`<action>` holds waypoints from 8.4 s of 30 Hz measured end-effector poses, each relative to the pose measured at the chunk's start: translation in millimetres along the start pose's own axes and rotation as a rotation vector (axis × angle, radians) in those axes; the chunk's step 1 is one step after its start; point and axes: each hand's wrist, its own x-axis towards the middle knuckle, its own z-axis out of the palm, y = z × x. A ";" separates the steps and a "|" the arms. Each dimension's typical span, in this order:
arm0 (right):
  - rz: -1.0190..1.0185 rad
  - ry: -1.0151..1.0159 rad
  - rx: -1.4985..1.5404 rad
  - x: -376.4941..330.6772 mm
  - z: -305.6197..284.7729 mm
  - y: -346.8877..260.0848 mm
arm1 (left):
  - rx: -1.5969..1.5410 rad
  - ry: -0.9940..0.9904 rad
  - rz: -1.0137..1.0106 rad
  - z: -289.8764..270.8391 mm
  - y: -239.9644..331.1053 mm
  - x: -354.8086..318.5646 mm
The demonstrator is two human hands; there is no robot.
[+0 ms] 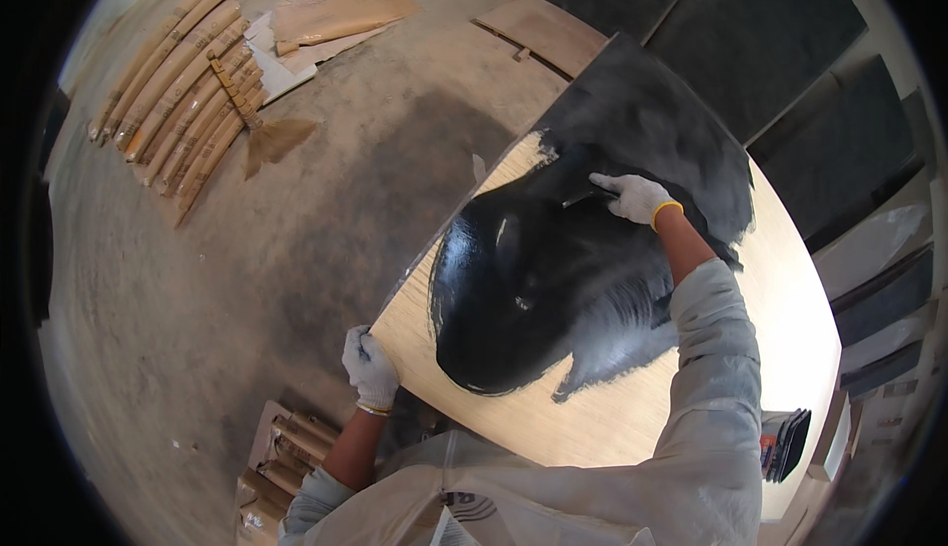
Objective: The person applies black paint to a large wooden board using a brush. They repeatedly dip the brush into a paint can and spread the paint across the surface in broad strokes, gradually covering more of the board.
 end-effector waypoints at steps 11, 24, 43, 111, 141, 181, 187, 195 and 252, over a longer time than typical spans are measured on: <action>-0.273 0.075 -0.228 18.0 -1.2 -69.5 | 0.010 -0.006 -0.045 -1.0 4.0 -0.8; -0.054 0.036 -0.142 40.3 -27.6 -82.6 | 0.044 0.000 0.041 -0.7 13.7 2.2; -0.225 -0.086 -0.340 -76.2 39.1 -204.6 | 0.061 0.044 0.099 -5.2 4.7 1.9; -0.245 -0.026 -0.319 -174.3 124.3 -270.5 | -0.196 -0.055 -1.139 -264.9 -321.0 -306.7; -0.294 -0.005 -0.495 -111.1 36.4 -91.8 | -0.059 0.144 -1.105 -206.5 -230.6 -389.8; -0.942 -0.064 -0.957 -133.4 76.7 -274.0 | -0.267 0.444 -1.115 -184.5 -203.4 -489.8; -0.950 0.014 -1.046 -126.7 72.1 -297.1 | -0.199 0.410 -1.133 -183.3 -203.6 -487.4; -1.123 -0.021 -1.090 -141.4 81.1 -261.8 | -0.264 0.482 -1.107 -176.0 -207.0 -498.6; -1.130 0.073 -1.014 -223.3 126.2 -172.3 | -0.408 0.455 -0.984 -129.5 -196.3 -648.1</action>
